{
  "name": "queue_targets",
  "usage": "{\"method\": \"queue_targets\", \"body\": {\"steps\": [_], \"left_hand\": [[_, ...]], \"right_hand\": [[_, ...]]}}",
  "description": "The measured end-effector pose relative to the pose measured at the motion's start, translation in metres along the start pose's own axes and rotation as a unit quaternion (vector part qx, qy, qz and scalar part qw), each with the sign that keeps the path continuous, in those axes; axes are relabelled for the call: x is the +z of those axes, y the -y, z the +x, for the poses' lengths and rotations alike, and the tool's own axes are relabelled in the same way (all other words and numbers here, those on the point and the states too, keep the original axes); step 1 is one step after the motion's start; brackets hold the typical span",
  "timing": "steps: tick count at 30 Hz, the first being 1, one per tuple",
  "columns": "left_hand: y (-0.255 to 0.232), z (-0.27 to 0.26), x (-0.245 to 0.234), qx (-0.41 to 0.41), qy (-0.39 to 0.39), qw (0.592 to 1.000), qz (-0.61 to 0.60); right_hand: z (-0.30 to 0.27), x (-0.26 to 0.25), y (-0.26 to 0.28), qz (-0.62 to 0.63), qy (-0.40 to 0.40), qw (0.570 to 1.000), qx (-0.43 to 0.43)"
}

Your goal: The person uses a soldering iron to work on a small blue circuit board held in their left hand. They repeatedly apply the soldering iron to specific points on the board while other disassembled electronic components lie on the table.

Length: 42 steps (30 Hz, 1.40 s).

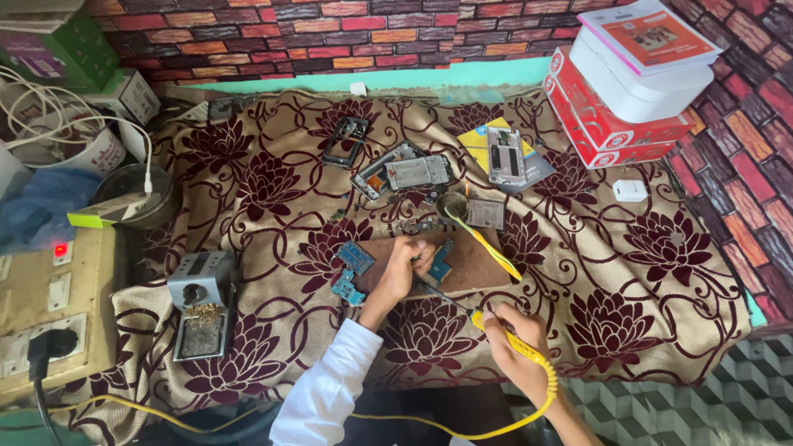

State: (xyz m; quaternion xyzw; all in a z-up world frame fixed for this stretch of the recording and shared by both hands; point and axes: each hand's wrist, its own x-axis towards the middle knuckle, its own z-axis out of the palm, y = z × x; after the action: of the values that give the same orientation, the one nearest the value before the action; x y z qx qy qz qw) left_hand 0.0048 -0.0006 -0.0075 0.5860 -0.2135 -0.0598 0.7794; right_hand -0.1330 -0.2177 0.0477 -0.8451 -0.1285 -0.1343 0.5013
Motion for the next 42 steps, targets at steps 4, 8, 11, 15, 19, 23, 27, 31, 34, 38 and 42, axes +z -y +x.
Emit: {"method": "queue_targets", "body": {"steps": [4, 8, 11, 15, 19, 23, 27, 31, 34, 38, 42], "left_hand": [[-0.003, -0.001, 0.002, -0.009, -0.004, 1.0, -0.015], [-0.005, -0.002, 0.001, -0.019, 0.0, 0.999, -0.025], [-0.002, -0.002, 0.003, -0.02, -0.002, 1.0, -0.02], [0.0, -0.002, 0.002, -0.009, 0.004, 1.0, -0.028], [0.0, -0.002, 0.002, -0.017, 0.007, 0.999, -0.035], [-0.003, -0.004, 0.003, -0.014, 0.005, 0.999, -0.032], [-0.004, -0.005, 0.003, -0.003, 0.006, 1.0, -0.031], [-0.006, -0.002, 0.003, -0.003, 0.005, 1.0, -0.026], [-0.006, -0.005, 0.004, -0.002, -0.003, 1.0, -0.016], [-0.008, -0.005, 0.005, -0.01, 0.0, 1.0, -0.019], [-0.006, -0.003, 0.005, 0.001, 0.002, 1.0, -0.018]], "right_hand": [[-0.004, 0.004, 0.005, 0.014, 0.01, 0.999, 0.026], [0.0, -0.001, 0.027, -0.03, 0.079, 0.996, -0.03], [0.004, -0.005, 0.04, -0.064, 0.144, 0.98, -0.119], [0.001, 0.0, 0.052, -0.083, 0.172, 0.96, -0.204], [-0.003, 0.003, 0.048, -0.048, 0.139, 0.975, -0.166], [-0.001, 0.002, 0.025, -0.024, 0.084, 0.996, -0.033], [-0.001, 0.001, 0.001, 0.032, 0.049, 0.996, 0.073], [-0.007, 0.005, -0.008, 0.016, 0.006, 1.0, -0.005], [-0.012, 0.006, -0.011, 0.038, 0.007, 0.999, 0.036], [-0.012, 0.005, -0.009, 0.011, 0.012, 0.999, 0.035], [-0.015, 0.009, 0.005, -0.079, 0.004, 0.997, -0.001]]}}
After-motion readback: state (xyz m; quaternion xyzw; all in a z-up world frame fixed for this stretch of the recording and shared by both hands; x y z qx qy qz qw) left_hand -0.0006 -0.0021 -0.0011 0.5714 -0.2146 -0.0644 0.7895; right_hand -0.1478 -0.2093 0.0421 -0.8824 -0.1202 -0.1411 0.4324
